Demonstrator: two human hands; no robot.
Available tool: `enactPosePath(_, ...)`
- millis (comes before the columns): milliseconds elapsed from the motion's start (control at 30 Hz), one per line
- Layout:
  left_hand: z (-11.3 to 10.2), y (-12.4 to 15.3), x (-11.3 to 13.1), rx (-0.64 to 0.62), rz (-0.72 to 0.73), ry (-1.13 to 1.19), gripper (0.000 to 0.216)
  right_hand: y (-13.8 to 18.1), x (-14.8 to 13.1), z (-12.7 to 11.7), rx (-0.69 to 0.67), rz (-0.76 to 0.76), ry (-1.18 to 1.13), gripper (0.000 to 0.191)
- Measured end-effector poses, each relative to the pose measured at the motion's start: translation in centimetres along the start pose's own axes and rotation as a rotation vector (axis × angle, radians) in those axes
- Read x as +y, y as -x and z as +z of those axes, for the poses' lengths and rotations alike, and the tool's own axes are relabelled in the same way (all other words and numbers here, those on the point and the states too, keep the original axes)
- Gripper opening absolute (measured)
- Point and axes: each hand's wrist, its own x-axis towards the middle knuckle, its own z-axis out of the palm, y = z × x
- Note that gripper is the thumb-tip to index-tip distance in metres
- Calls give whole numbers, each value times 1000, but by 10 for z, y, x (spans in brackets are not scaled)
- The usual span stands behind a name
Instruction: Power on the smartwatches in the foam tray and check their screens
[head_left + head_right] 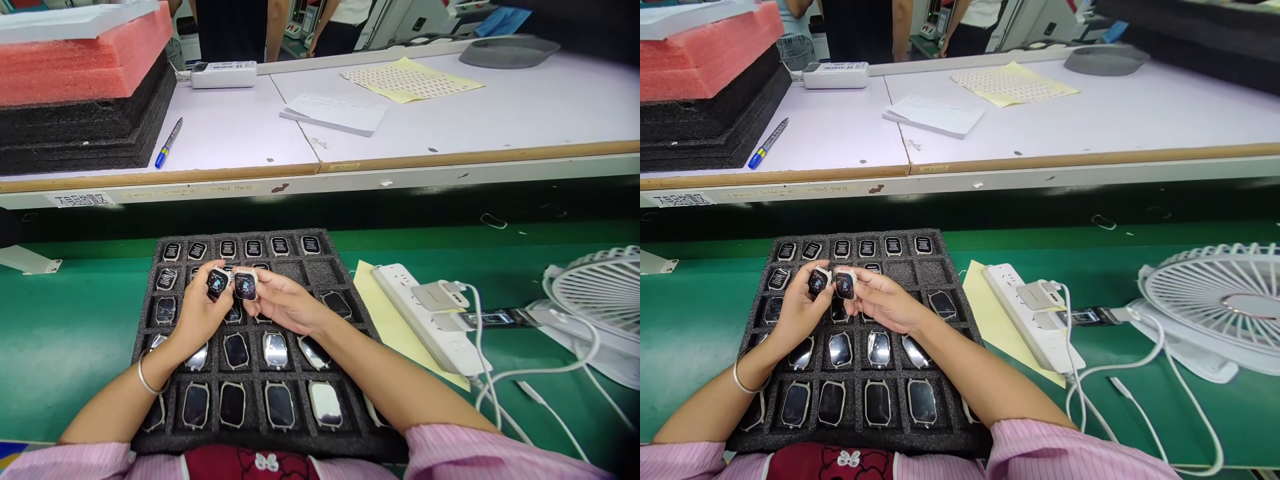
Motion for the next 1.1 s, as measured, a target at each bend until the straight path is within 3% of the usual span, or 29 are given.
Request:
enactPosePath(467, -1, 0, -1, -14, 36, -13, 37, 1, 1, -1, -13, -1, 5, 49)
enactPosePath(1100, -1, -1, 0, -54, -24, 60, 42, 2, 0, 1, -17, 6, -4, 47)
